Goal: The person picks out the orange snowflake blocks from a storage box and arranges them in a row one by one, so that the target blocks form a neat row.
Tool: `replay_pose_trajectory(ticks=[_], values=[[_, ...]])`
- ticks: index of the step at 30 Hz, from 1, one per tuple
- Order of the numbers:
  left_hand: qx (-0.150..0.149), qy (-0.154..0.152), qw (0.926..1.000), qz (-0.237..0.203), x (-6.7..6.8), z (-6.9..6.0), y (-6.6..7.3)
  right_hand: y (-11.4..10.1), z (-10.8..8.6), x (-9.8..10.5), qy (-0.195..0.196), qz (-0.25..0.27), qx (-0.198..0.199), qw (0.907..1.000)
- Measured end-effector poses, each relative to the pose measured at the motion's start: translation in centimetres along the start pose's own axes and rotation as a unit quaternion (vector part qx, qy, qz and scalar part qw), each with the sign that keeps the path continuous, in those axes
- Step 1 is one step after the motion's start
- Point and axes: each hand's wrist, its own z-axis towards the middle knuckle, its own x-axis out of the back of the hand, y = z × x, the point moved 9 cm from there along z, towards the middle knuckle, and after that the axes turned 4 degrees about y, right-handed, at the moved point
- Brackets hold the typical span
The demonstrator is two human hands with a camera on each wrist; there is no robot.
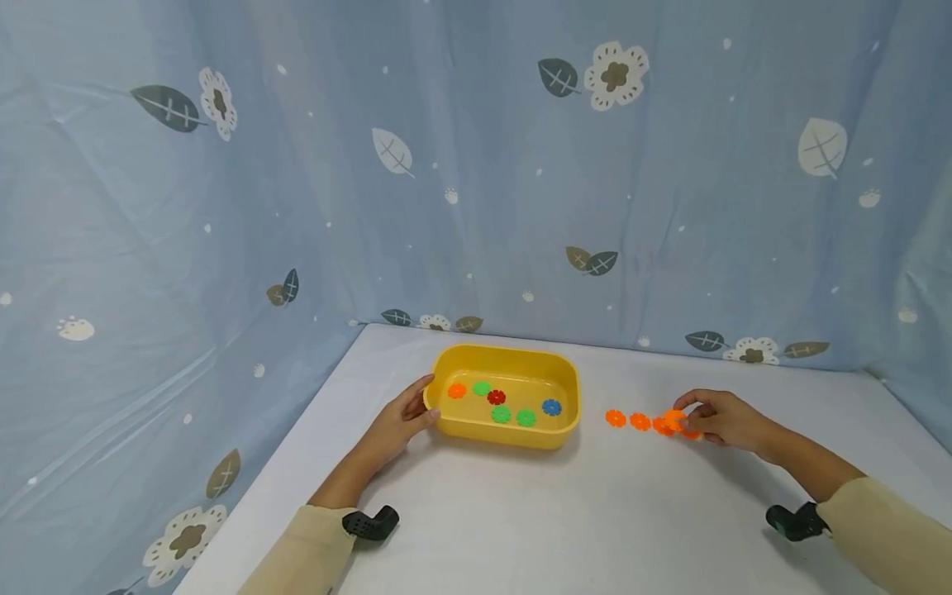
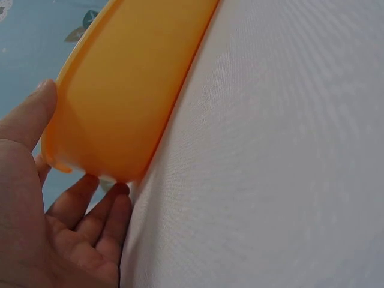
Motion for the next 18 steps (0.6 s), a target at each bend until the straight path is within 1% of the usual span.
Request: replay_pose_trajectory(ticks=[3,6,10,13,18], values=[[-0.006,-0.001,1.0000,-0.004,0.0,0.1,0.0,1.4,-0.5,0.6,0.009,-0.004,-0.007,0.9999],[-0.003,-0.016,0.9999,-0.003,-0.1,-0.3,1.1,2.3,-1.1,1.1,0.016,-0.008,-0.014,0.9997],[0.003,-0.025,0.9997,-0.006,-0.1,-0.4,1.2,3.4,-2.0,2.0,0.029,-0.010,-0.036,0.9989],[-0.002,-0.014,0.9999,-0.010,-0.1,0.0,0.1,4.2,-2.4,2.7,0.037,-0.010,-0.050,0.9980],[-0.007,-0.005,0.9999,-0.011,-0.1,0.0,0.0,5.3,-3.3,3.8,0.049,-0.005,-0.070,0.9963]])
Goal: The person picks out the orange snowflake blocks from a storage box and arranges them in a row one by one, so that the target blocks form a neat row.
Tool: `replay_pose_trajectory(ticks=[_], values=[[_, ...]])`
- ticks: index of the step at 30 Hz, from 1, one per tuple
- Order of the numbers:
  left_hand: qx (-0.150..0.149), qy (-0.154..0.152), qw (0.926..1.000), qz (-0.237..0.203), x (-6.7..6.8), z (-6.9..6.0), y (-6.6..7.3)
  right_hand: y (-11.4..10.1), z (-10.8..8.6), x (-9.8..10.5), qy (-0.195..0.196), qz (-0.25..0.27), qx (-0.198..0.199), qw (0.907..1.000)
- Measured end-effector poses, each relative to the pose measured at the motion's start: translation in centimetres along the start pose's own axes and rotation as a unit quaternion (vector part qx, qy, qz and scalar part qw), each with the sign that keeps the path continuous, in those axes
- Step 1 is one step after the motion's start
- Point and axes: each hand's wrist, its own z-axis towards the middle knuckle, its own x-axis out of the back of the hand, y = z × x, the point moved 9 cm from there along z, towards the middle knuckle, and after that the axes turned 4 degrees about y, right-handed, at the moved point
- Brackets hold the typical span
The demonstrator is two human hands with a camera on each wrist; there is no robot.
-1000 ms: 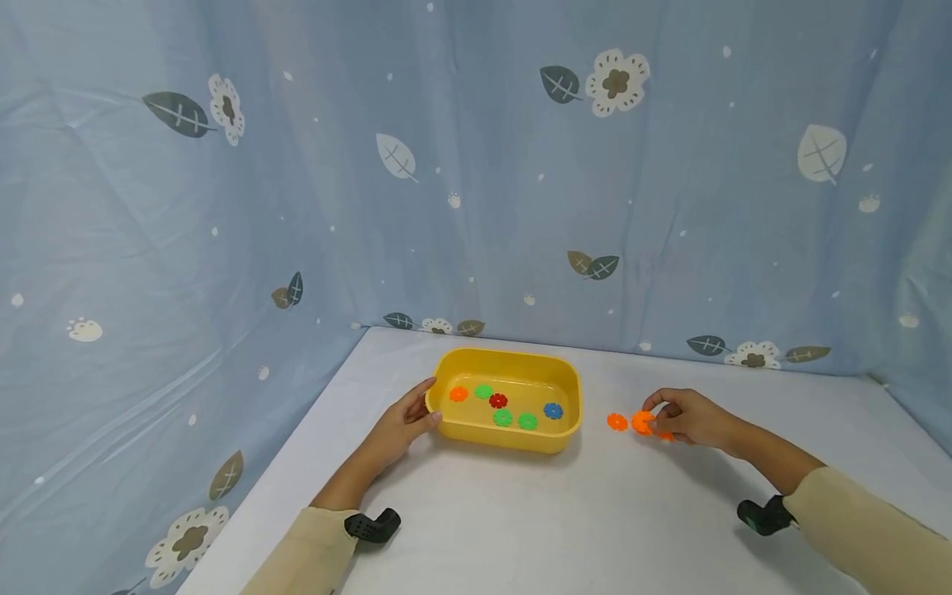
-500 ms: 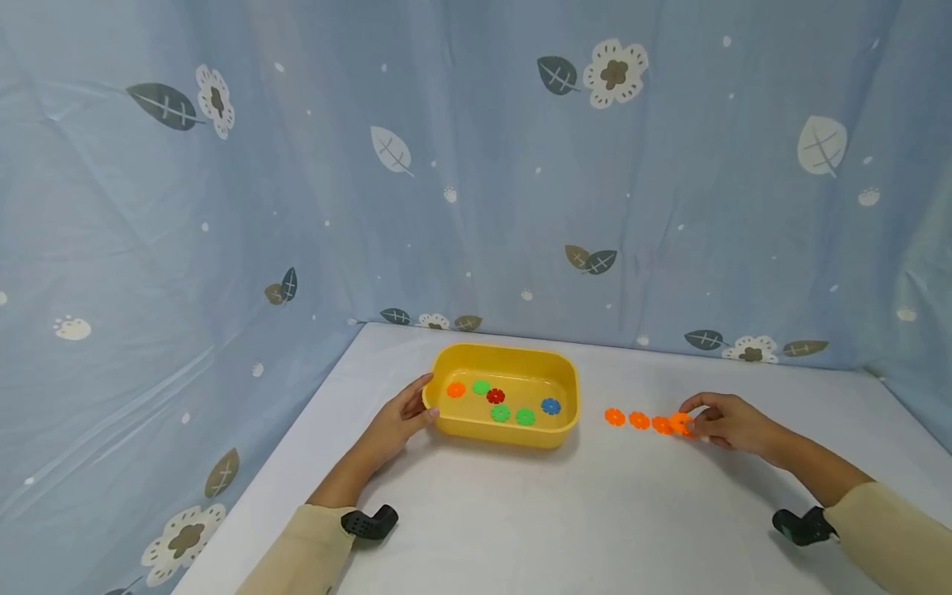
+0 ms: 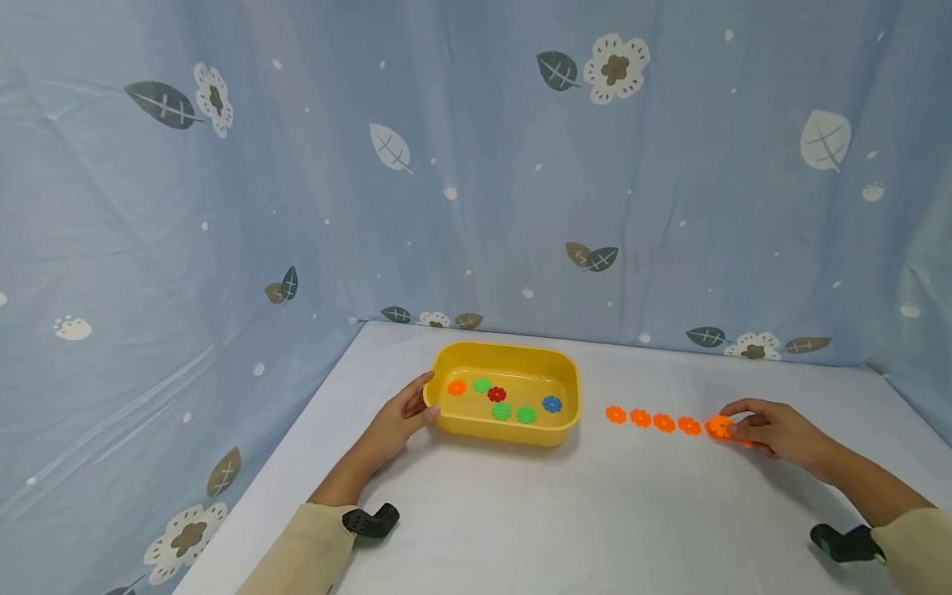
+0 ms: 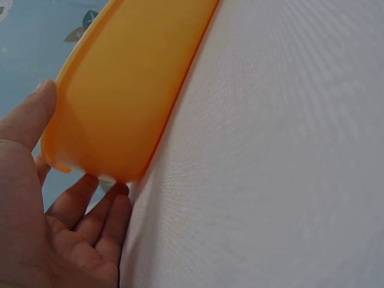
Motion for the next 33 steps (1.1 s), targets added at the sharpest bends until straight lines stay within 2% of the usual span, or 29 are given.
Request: replay_pose_trajectory(ticks=[12,17,26,33], values=[[-0.002,0.001,1.0000,0.004,0.0,0.1,-0.1,4.9,-0.6,3.7,0.027,-0.015,-0.057,0.9979],[0.000,-0.003,1.0000,0.004,-0.1,0.0,0.1,6.6,-0.6,4.6,0.040,-0.017,-0.083,0.9956],[-0.002,-0.003,1.0000,-0.001,-0.1,-0.1,0.4,7.1,-0.8,5.0,0.045,-0.025,-0.082,0.9953],[0.005,0.008,0.9999,0.009,0.1,0.0,-0.1,7.1,-0.3,4.8,0.043,-0.050,-0.086,0.9941]])
